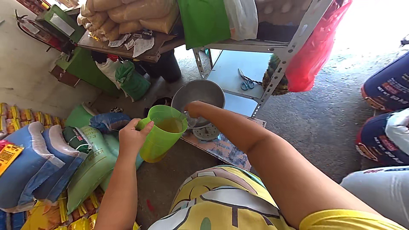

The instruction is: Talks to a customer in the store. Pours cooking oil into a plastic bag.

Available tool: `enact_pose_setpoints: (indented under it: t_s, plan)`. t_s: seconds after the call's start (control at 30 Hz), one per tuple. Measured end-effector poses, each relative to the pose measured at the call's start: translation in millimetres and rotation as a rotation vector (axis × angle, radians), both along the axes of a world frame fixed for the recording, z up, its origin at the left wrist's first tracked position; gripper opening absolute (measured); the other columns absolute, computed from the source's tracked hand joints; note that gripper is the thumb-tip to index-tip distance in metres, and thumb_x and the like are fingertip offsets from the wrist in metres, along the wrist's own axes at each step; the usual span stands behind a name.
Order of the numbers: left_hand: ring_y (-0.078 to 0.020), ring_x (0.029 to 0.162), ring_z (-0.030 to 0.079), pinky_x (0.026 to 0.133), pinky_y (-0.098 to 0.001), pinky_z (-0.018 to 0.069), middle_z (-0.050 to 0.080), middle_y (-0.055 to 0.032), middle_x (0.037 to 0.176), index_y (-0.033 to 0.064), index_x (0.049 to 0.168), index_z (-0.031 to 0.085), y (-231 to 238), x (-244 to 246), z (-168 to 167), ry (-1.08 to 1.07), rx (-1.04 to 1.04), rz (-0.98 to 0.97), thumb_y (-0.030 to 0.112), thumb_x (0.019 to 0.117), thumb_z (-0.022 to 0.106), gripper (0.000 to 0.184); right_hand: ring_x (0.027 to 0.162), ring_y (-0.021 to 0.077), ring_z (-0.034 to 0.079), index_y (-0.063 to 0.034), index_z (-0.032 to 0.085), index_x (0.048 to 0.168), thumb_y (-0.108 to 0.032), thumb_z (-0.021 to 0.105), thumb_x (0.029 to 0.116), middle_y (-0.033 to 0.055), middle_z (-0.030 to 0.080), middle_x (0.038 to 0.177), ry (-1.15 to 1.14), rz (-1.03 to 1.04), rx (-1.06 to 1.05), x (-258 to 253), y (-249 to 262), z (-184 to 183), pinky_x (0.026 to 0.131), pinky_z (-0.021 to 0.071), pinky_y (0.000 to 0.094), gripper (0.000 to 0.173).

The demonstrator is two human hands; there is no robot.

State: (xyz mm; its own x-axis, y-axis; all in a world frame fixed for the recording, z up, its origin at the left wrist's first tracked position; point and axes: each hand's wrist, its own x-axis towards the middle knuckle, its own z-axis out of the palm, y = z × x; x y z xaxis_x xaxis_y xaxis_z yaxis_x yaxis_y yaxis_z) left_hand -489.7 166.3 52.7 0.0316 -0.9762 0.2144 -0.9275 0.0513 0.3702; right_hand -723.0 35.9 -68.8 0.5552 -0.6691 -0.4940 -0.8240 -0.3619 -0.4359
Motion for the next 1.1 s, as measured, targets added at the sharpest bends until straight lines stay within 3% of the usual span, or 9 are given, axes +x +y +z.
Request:
enact_pose_setpoints:
  t_s: [0.27, 0.37, 0.57, 0.77, 0.97, 1.1]
  plan:
    - [-0.0324, 0.082, 0.07, 0.076, -0.0571, 0.0545, 0.071, -0.0191, 0.091, -0.0004, 0.107, 0.072, 1.8, -7.3, -0.8, -0.061, 0.037, -0.012, 0.043, 0.0923, 0.076, 0.046, 0.11, 0.0384, 0.067, -0.008, 0.044, 0.155, -0.007, 0.054, 0.1013, 0.0238, 0.066, 0.126, 0.048, 0.027, 0.024, 5.9, 4.4, 1.9, 0.094, 0.0519, 0.0562, 0.054]
    - [-0.0365, 0.085, 0.07, 0.078, -0.062, 0.0541, 0.072, -0.0217, 0.092, -0.0013, 0.107, 0.072, 3.0, -9.9, 0.3, -0.074, 0.061, -0.008, 0.041, 0.0923, 0.077, 0.046, 0.103, 0.039, 0.068, -0.007, 0.054, 0.147, -0.006, 0.056, 0.1001, 0.0238, 0.068, 0.12, -0.03, 0.0, 0.009, 6.0, 2.3, -15.6, 0.088, 0.0535, 0.0586, 0.047]
    - [-0.034, 0.08, 0.069, 0.074, -0.0579, 0.0548, 0.071, -0.0199, 0.088, -0.0012, 0.104, 0.072, 7.1, -12.1, -4.7, -0.065, 0.032, -0.019, 0.041, 0.0916, 0.078, 0.044, 0.108, 0.0392, 0.067, -0.0111, 0.043, 0.157, -0.007, 0.056, 0.1, 0.024, 0.066, 0.125, 0.026, 0.015, 0.013, 6.6, 4.4, -21.5, 0.091, 0.0534, 0.0574, 0.058]
    - [-0.0324, 0.082, 0.07, 0.077, -0.0576, 0.0546, 0.071, -0.0187, 0.088, -0.0005, 0.103, 0.072, 8.5, -13.7, -8.6, -0.048, 0.038, -0.026, 0.043, 0.0914, 0.077, 0.046, 0.125, 0.044, 0.061, -0.0118, 0.045, 0.155, -0.011, 0.057, 0.1009, 0.0245, 0.062, 0.136, 0.015, -0.013, -0.005, 1.4, 5.6, -38.5, 0.1, 0.0476, 0.0651, 0.056]
    - [-0.0329, 0.082, 0.07, 0.077, -0.0573, 0.0548, 0.071, -0.0194, 0.089, -0.0009, 0.104, 0.072, 11.3, -18.5, -8.6, -0.054, 0.057, -0.025, 0.045, 0.0917, 0.076, 0.048, 0.111, 0.0415, 0.066, -0.0128, 0.045, 0.156, -0.005, 0.052, 0.1002, 0.0246, 0.065, 0.129, -0.004, -0.036, 0.023, -9.3, 12.4, -39.0, 0.093, 0.0515, 0.061, 0.057]
    - [-0.0316, 0.081, 0.069, 0.076, -0.0562, 0.0546, 0.071, -0.0187, 0.089, -0.0005, 0.103, 0.071, 12.3, -21.4, -7.8, -0.059, 0.05, -0.019, 0.044, 0.0915, 0.077, 0.046, 0.116, 0.042, 0.064, -0.0132, 0.041, 0.158, -0.004, 0.052, 0.1003, 0.0252, 0.063, 0.133, 0.007, -0.054, 0.055, -10.5, 13.8, -34.6, 0.097, 0.0494, 0.0611, 0.06]
